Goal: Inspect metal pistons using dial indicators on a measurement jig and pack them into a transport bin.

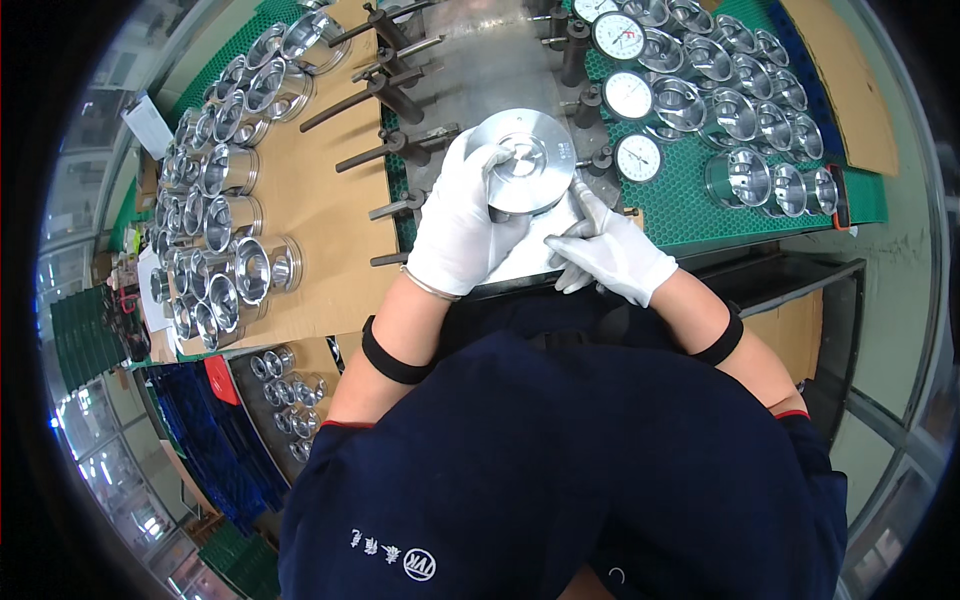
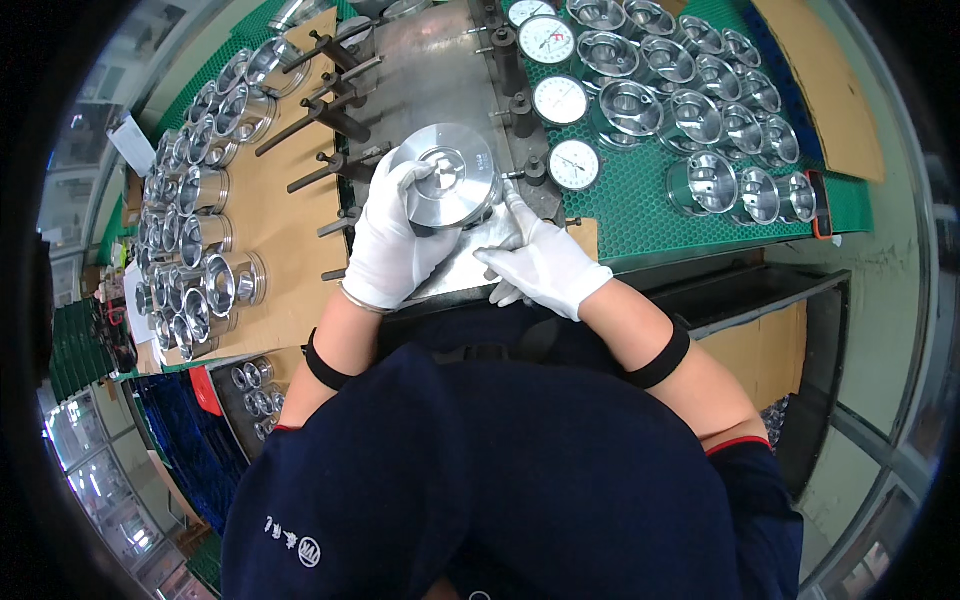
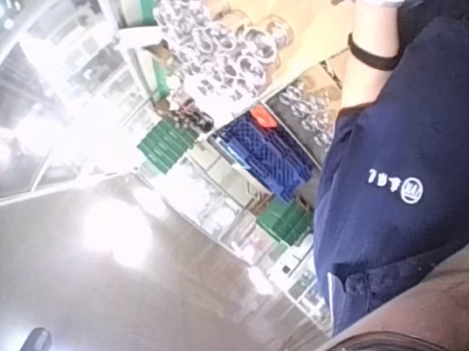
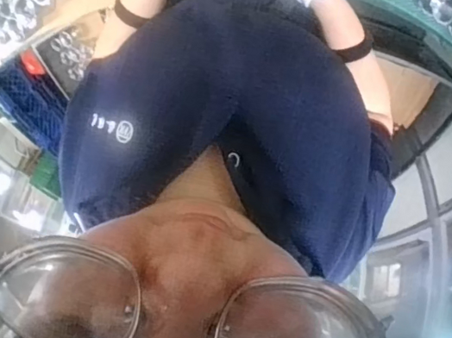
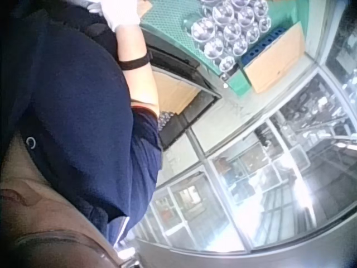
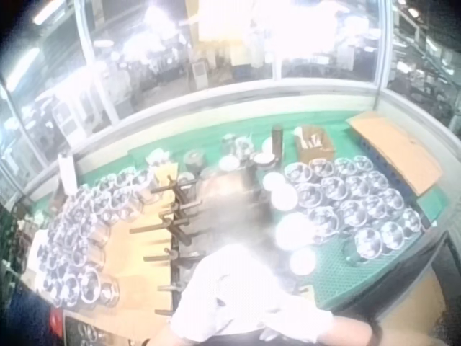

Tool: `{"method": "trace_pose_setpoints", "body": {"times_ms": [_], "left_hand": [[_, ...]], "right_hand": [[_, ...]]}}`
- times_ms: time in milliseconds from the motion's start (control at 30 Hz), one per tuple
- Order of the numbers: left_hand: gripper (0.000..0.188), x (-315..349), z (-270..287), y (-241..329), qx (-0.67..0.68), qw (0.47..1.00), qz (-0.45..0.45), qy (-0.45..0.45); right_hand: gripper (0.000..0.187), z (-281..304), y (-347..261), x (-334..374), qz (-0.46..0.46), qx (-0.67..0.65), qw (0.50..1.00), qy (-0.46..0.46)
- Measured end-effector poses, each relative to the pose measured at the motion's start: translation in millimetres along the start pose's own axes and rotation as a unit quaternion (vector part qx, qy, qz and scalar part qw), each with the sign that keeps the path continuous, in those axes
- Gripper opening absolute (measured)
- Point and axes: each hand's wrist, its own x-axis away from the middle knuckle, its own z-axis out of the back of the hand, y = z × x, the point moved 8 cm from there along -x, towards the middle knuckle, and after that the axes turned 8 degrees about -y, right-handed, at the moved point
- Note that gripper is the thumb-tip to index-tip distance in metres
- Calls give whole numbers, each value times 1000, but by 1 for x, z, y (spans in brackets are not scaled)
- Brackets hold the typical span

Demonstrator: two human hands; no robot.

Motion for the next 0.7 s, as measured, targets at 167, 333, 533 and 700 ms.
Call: {"method": "trace_pose_setpoints", "body": {"times_ms": [167,333,533,700], "left_hand": [[66,0,3,2,26,999,-18,-28],[73,2,2,-10,43,988,-30,-148],[61,5,0,-3,-17,999,36,8],[47,28,-3,7,310,939,134,-61]], "right_hand": [[88,3,2,4,35,8,999,-7],[88,5,6,2,55,-13,998,0],[81,5,-17,20,46,-45,998,13],[50,61,-78,83,260,79,913,303]]}}
